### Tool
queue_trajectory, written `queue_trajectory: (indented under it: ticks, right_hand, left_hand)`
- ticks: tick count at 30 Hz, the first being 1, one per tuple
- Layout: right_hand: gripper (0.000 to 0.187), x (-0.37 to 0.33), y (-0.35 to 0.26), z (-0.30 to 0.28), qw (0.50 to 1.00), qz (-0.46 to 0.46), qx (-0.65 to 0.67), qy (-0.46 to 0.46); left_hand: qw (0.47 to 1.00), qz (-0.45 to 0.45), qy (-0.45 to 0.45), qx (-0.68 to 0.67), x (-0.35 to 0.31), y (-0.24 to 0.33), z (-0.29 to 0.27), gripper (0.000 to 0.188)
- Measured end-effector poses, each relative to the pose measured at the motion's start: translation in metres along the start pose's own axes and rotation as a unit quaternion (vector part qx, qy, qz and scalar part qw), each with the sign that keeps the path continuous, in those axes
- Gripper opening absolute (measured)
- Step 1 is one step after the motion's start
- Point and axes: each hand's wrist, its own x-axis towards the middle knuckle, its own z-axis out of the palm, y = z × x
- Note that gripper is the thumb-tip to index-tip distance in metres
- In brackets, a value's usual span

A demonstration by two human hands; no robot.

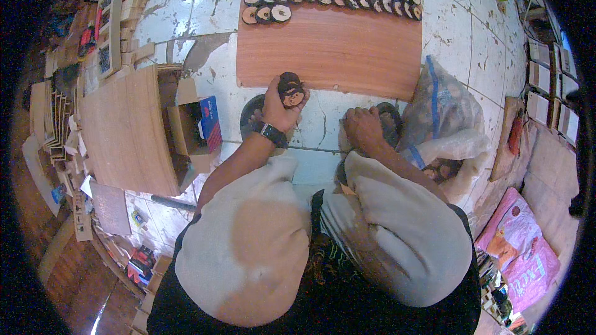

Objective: The person sits on the floor and repeatedly picks up small wooden discs from a plastic bag, then places them onto a wooden board in neat rows. They handle the discs one at a time, arranging them in a grid pattern.

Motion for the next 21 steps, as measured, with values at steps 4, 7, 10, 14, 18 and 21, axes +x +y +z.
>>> queue_trajectory:
  ticks: [4, 7, 10, 14, 18, 21]
  right_hand:
    - [0.025, 0.007, -0.006, -0.007, 0.999, 0.007, 0.033, -0.003]
    - [0.025, 0.017, -0.013, -0.023, 0.972, 0.013, 0.235, -0.002]
    - [0.025, 0.034, -0.021, -0.047, 0.900, -0.031, 0.434, -0.025]
    - [0.022, 0.056, -0.040, -0.066, 0.874, -0.096, 0.476, 0.011]
    - [0.021, 0.065, -0.045, -0.067, 0.874, -0.122, 0.469, 0.042]
    - [0.021, 0.070, -0.045, -0.065, 0.879, -0.093, 0.468, 0.008]
  left_hand:
    - [0.980, 0.067, -0.061, 0.174, 0.004, -0.002, -0.012, 0.039]
    - [0.992, -0.011, -0.122, -0.017, 0.017, 0.001, -0.029, 0.038]
    - [0.922, 0.176, -0.039, 0.342, 0.028, -0.003, -0.041, 0.042]
    - [0.810, 0.236, -0.079, 0.531, 0.013, -0.006, -0.035, 0.044]
    - [0.909, 0.179, -0.099, 0.364, -0.011, -0.008, -0.009, 0.034]
    - [0.975, 0.073, -0.011, 0.209, -0.006, -0.004, 0.005, 0.035]
